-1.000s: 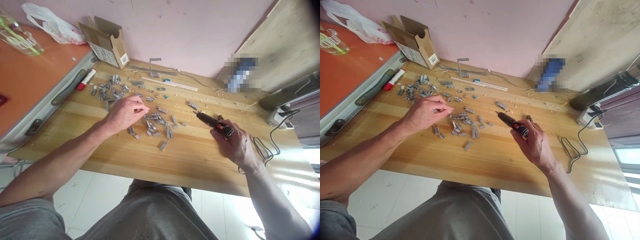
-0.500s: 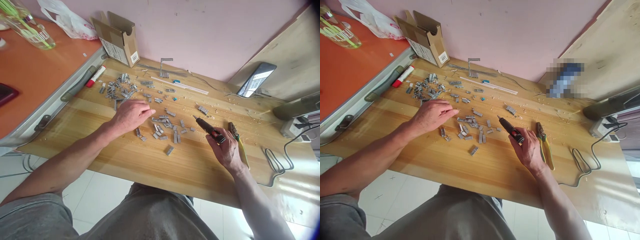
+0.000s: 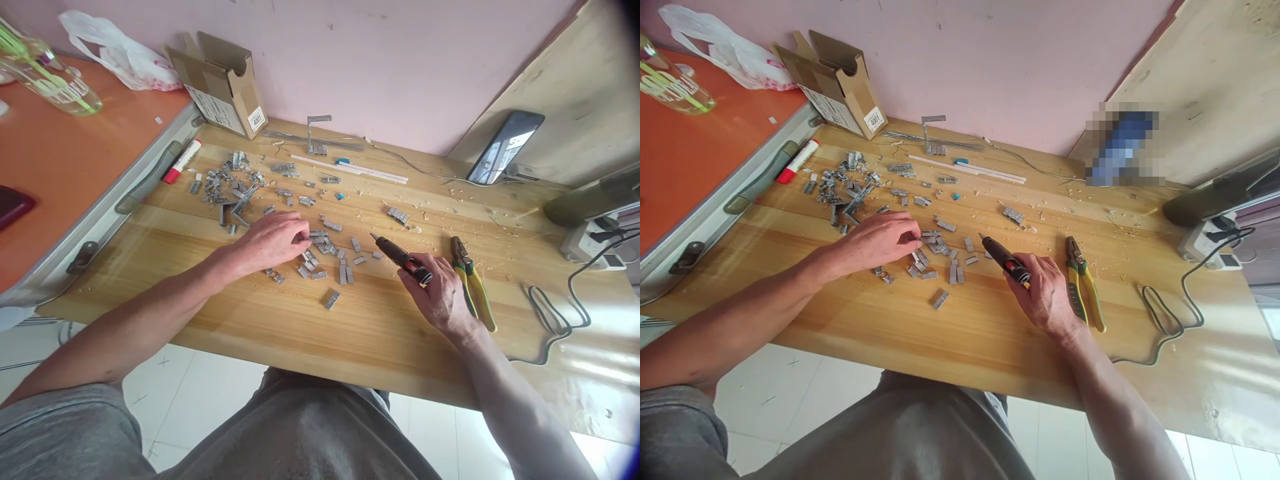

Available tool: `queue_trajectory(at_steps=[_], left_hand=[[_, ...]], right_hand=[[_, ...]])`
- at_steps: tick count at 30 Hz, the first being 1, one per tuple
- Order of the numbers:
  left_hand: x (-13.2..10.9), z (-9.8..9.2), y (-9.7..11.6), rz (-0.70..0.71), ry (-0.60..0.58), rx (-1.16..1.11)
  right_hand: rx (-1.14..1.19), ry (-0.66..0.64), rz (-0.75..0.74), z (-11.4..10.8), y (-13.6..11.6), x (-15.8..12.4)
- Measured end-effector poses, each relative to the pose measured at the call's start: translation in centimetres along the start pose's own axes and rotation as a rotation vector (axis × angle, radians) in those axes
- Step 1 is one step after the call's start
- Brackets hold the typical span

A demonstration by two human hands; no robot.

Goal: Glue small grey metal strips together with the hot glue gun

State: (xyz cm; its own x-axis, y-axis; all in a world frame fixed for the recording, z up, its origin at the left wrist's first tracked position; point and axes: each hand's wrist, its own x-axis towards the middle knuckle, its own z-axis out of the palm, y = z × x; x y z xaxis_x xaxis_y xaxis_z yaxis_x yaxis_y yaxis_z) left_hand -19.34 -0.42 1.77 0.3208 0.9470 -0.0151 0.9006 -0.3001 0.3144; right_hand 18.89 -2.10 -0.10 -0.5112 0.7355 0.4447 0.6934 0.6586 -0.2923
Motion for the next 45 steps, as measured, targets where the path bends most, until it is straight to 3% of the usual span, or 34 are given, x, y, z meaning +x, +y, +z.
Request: queue_trajectory(at_steps=[7, 12, 16, 20, 23, 27, 30, 33, 35, 37, 40, 43, 45], left_hand=[[-0.8, -1.9, 3.0, -0.057, 0.100, -0.291], [-1.0, -2.2, 7.2, -0.018, -0.066, -0.514], [-0.8, 0.0, 10.8, 0.053, -0.137, -0.495], [-1.0, 3.4, 12.9, 0.107, -0.109, -0.208], [-0.8, 4.0, 12.6, 0.183, -0.094, -0.071], [0.3, 2.5, 11.6, 0.213, -0.002, -0.045], [0.8, 2.3, 12.6, 0.259, -0.104, -0.005], [1.0, 3.3, 14.6, 0.339, -0.230, 0.107], [1.2, 3.8, 15.3, 0.351, -0.254, 0.111], [1.5, 3.8, 14.9, 0.307, -0.214, 0.013], [2.0, 3.3, 12.5, 0.166, -0.114, -0.298], [1.7, 3.0, 10.0, -0.007, -0.079, -0.700], [1.0, 3.2, 9.2, -0.036, -0.070, -0.802]], right_hand=[[0.000, 0.032, 0.001, -0.2, 0.0, 0.3], [-0.004, 0.099, 0.131, -1.8, 0.0, 1.2], [0.009, 0.106, 0.254, -3.8, -0.2, 1.7], [-0.012, 0.114, 0.279, -5.0, -0.3, 1.9], [-0.021, 0.109, 0.265, -5.4, -0.3, 1.3], [-0.038, 0.105, 0.263, -5.2, -0.5, -0.2], [-0.049, 0.122, 0.266, -5.1, -0.8, -1.3], [-0.048, 0.125, 0.285, -5.4, -1.0, -2.0], [-0.047, 0.117, 0.311, -5.9, -1.1, -2.3], [-0.042, 0.111, 0.335, -6.4, -1.3, -2.6], [-0.027, 0.104, 0.351, -7.0, -1.4, -3.2], [-0.003, 0.071, 0.334, -6.7, -1.7, -4.1], [0.018, 0.042, 0.291, -6.0, -2.1, -4.8]])
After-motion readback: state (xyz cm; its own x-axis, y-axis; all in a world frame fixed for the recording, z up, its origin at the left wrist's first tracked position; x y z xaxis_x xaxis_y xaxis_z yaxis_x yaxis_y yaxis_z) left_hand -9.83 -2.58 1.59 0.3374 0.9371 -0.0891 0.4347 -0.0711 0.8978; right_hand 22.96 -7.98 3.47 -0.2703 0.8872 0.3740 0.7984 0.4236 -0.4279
